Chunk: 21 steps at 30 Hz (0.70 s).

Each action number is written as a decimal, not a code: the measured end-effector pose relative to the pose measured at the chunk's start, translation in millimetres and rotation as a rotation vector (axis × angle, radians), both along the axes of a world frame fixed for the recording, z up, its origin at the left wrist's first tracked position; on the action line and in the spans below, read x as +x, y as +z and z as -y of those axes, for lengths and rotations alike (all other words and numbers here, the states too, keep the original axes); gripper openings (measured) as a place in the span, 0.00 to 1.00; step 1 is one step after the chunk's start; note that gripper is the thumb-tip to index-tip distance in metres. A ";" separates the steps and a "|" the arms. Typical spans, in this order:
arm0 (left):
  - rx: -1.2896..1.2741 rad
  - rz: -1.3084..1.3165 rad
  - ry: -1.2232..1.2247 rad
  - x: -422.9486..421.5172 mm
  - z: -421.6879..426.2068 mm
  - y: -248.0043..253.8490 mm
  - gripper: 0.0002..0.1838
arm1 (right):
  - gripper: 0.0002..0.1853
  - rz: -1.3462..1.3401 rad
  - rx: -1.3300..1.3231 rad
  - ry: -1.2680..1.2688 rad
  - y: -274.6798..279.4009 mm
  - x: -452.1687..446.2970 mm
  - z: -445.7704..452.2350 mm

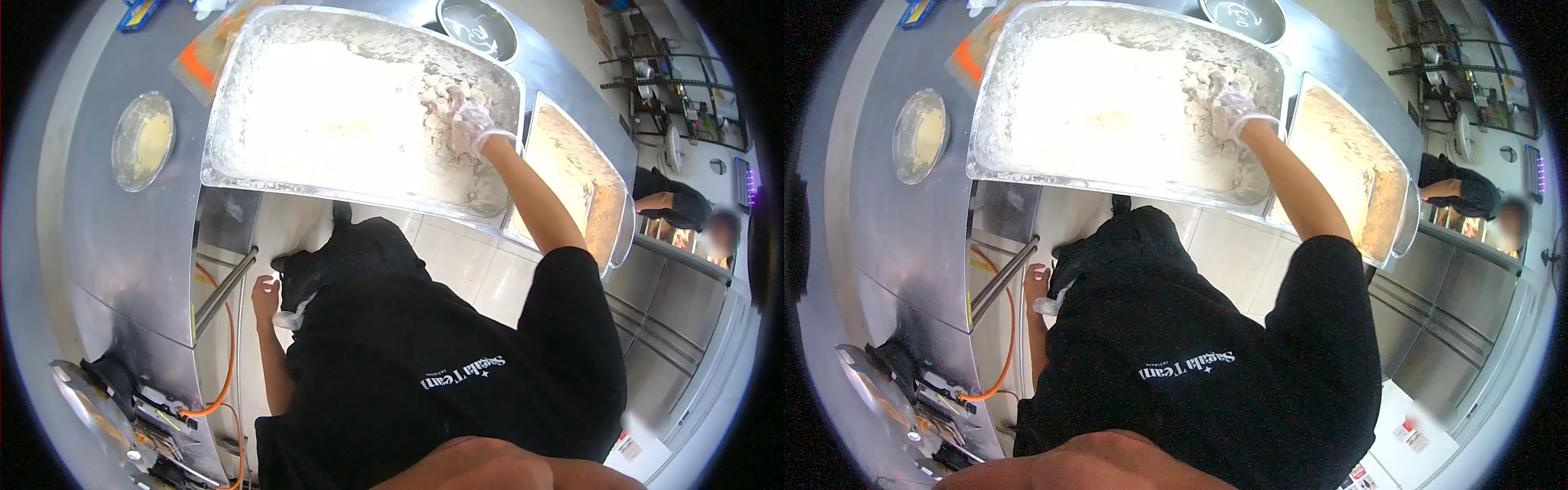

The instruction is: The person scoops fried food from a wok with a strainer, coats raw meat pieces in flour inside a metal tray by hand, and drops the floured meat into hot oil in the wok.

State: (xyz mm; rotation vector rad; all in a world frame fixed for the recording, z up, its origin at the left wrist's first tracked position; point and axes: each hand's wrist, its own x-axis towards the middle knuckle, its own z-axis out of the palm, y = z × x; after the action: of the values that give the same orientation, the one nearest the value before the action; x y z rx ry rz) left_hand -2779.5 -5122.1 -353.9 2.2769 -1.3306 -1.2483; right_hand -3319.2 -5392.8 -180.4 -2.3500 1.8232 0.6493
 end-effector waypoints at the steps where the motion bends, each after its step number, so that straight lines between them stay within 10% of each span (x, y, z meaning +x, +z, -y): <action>1: 0.041 -0.028 -0.015 1.1 1.0 -3.0 0.11 | 0.44 0.061 -0.022 -0.007 -58.3 -35.8 21.0; 10: -0.145 -0.032 -0.073 -14.0 45.4 12.1 0.12 | 0.26 0.322 -0.171 -0.209 -40.5 -23.3 12.6; 19: 0.001 -0.051 0.049 7.8 -4.8 -7.6 0.12 | 0.31 0.398 0.016 -0.361 -3.5 -32.4 59.1; 21: 0.018 -0.039 0.055 12.6 -17.2 -12.0 0.12 | 0.42 0.042 -0.011 -0.089 -7.8 -18.3 55.6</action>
State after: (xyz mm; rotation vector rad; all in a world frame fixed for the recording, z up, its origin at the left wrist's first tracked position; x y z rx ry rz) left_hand -2767.0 -5104.9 -365.9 2.2735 -1.2393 -1.2850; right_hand -3337.5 -5448.4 -188.2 -2.2563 1.9044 0.5763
